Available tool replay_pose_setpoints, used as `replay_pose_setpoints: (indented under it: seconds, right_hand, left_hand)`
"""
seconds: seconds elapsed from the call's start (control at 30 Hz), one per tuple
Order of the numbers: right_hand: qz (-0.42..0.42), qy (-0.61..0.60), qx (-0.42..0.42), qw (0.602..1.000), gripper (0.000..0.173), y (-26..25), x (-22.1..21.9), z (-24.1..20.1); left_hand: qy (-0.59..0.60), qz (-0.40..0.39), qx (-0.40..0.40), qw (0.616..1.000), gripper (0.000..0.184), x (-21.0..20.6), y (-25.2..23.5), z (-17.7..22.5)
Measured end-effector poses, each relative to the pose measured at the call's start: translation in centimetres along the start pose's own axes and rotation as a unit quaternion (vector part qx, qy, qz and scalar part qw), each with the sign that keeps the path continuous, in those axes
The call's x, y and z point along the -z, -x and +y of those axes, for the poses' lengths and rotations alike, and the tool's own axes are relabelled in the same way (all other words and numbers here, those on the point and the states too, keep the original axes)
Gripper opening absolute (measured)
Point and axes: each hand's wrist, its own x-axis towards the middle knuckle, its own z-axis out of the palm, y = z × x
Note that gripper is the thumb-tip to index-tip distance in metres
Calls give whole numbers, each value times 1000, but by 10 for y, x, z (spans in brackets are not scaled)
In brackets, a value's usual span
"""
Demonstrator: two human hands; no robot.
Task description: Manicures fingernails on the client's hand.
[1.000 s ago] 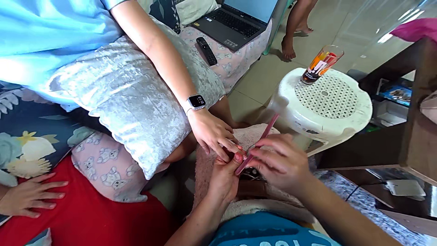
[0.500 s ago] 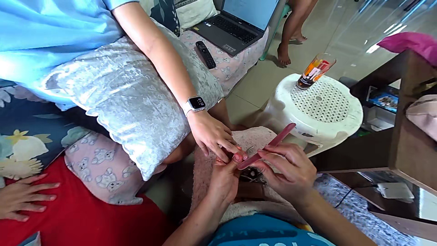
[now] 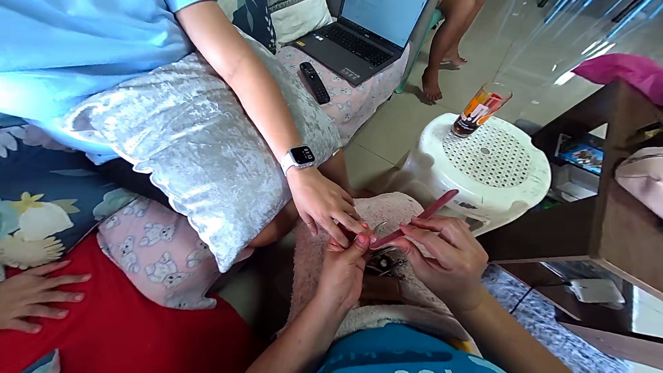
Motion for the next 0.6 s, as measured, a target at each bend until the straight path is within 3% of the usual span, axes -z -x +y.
replay_pose_setpoints:
  seconds: [0.13,0.37,0.6]
  right_hand:
    - [-2,-5,20,1000,26,-1,-7,-9]
    - [-8,24,-21,999,28,-2,7,25]
    - [-10,-13,36,999,25,-3,1,6]
  left_hand:
    - [-3,9,5,1000,16,-2,0,-1]
    - [7,-12,9,1000,18,5,3,2]
    - [-6,-7,4,1000,16,3,2,1]
